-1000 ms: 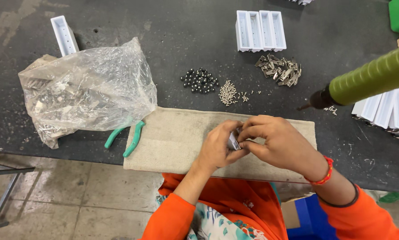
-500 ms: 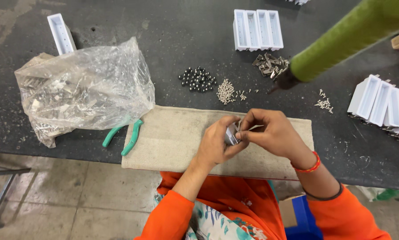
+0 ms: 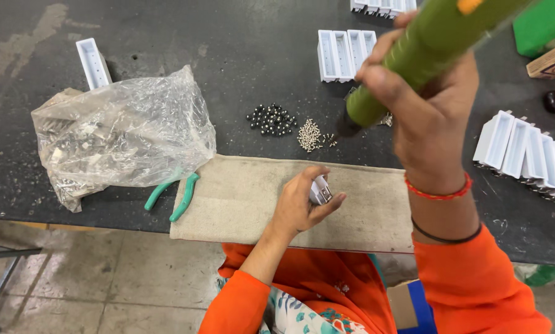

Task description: The person sits at a workbench assembling white plastic switch housings. They pick small screws and metal contact parts from the bench, place them into the plastic housing, and use a green electric screwdriver to drive the screws, setting finished housings aside and starting the next one.

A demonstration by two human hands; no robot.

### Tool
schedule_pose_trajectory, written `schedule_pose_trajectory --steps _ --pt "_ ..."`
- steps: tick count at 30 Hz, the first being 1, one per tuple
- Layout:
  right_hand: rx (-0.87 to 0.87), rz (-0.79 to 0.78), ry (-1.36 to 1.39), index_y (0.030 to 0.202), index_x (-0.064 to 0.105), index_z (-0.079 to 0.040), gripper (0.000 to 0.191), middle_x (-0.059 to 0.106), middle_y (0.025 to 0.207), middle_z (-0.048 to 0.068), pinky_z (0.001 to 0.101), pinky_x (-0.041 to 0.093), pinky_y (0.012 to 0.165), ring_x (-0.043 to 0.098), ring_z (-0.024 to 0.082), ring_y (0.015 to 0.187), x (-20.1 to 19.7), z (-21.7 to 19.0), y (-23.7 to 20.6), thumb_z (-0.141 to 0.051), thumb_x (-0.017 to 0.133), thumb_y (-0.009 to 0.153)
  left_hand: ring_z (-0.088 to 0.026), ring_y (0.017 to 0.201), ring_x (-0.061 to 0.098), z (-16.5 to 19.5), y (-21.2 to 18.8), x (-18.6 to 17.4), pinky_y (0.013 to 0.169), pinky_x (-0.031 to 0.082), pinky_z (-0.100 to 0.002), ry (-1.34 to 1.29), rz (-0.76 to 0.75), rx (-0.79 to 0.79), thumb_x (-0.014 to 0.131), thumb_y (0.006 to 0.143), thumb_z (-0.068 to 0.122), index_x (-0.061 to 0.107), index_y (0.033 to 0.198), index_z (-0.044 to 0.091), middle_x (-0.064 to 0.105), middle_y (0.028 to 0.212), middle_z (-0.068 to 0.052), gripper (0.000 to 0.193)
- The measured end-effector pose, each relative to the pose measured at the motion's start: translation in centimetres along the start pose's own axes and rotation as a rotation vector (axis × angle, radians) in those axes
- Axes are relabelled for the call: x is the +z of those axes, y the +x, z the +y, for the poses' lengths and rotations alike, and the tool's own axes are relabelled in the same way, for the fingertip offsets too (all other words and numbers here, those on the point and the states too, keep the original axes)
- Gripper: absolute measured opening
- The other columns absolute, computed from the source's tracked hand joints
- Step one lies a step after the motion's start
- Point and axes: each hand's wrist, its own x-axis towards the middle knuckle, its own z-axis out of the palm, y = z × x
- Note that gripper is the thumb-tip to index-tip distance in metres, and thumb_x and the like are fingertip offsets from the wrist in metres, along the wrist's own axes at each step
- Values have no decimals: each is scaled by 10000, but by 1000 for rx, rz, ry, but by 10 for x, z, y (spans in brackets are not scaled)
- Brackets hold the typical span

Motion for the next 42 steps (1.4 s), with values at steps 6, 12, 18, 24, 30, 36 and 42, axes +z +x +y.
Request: schedule_pose_trajectory --steps 6,12,18,24,30,36,42 --pt "32 222 218 1138 510 -23 192 548 903 84 378 502 688 570 220 733 4 -5 -47 38 634 1004 -291 847 721 2 2 -3 771 579 -385 -2 3 9 839 894 300 540 1267 62 697 977 -126 535" --pt "6 232 318 1091 491 -38 154 573 766 131 387 548 698 596 227 654 -7 -4 -93 -74 615 1007 -288 835 715 1 2 -5 759 573 -389 -24 -13 11 854 859 260 533 1266 58 697 1007 -133 556" --pt "-32 225 281 1088 468 -43 187 583 755 142 405 563 684 599 238 610 -11 5 -103 -76 624 990 -272 811 712 2 0 -3 733 566 -380 -17 -11 -4 866 863 257 528 1270 75 689 962 -118 560" --pt "-21 211 299 1084 467 -42 177 586 765 144 391 540 667 601 243 633 -14 5 -104 -76 623 1007 -253 794 714 -5 -2 1 717 568 -376 6 -36 12 841 882 291 503 1297 79 678 944 -102 576" --pt "-24 203 273 1081 463 -48 185 579 740 138 398 557 668 599 235 602 -15 5 -104 -92 616 987 -247 816 723 -9 -4 3 721 578 -370 5 -53 9 826 899 308 482 1310 96 687 988 -106 577" --pt "-39 200 213 1118 449 -45 194 558 733 134 381 523 637 572 224 580 -9 2 -108 -91 591 995 -285 863 735 -7 -4 3 761 589 -392 -28 -65 -50 826 896 315 513 1310 93 699 1012 -127 565" --pt "-3 179 190 1093 434 -55 187 557 709 119 393 532 637 545 224 610 -8 0 -105 -77 577 975 -352 1034 708 -6 -1 2 916 573 -431 -30 -23 16 819 881 312 525 1298 73 693 1128 -165 563"
